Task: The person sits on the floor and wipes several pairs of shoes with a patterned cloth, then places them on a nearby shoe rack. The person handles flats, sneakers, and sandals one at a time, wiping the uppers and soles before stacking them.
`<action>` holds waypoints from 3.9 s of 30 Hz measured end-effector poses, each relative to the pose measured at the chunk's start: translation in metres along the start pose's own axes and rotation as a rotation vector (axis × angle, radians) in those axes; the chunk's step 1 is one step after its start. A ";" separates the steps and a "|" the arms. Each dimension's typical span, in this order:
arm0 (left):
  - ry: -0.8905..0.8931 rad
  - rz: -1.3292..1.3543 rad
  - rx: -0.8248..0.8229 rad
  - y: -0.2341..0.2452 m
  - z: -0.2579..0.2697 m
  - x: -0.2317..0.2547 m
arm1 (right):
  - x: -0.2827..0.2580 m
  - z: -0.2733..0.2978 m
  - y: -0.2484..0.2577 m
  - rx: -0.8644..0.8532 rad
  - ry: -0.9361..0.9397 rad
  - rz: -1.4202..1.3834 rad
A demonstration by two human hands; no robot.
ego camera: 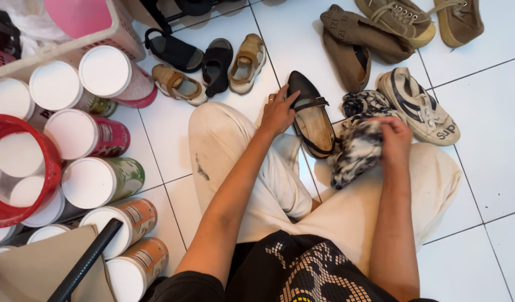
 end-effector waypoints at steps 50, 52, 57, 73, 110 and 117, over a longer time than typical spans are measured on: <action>-0.376 -0.092 -0.081 -0.005 0.088 0.086 | 0.040 0.007 0.029 0.275 0.203 0.187; -0.351 -0.091 -0.070 -0.008 0.088 0.086 | 0.043 0.003 0.030 0.218 0.136 -0.118; -0.421 0.215 0.268 -0.011 0.095 0.098 | 0.046 0.000 0.018 0.117 -0.098 -0.464; 0.156 1.350 -0.297 -0.034 0.034 0.136 | -0.030 0.036 0.021 0.381 0.336 0.288; -0.356 -0.212 -0.110 -0.014 0.070 0.079 | -0.007 0.022 0.012 0.174 -0.085 0.053; 0.008 -0.422 -0.115 0.026 0.018 0.073 | -0.012 0.028 -0.014 0.068 0.007 0.352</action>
Point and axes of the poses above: each hand's wrist, its own z-axis away from the middle knuckle, its own y-axis out of the back of the hand, x = y × z, the point moved 5 cm from there along -z, towards the middle knuckle, and after that the axes turned 3 degrees about z, right-handed, at the moved point
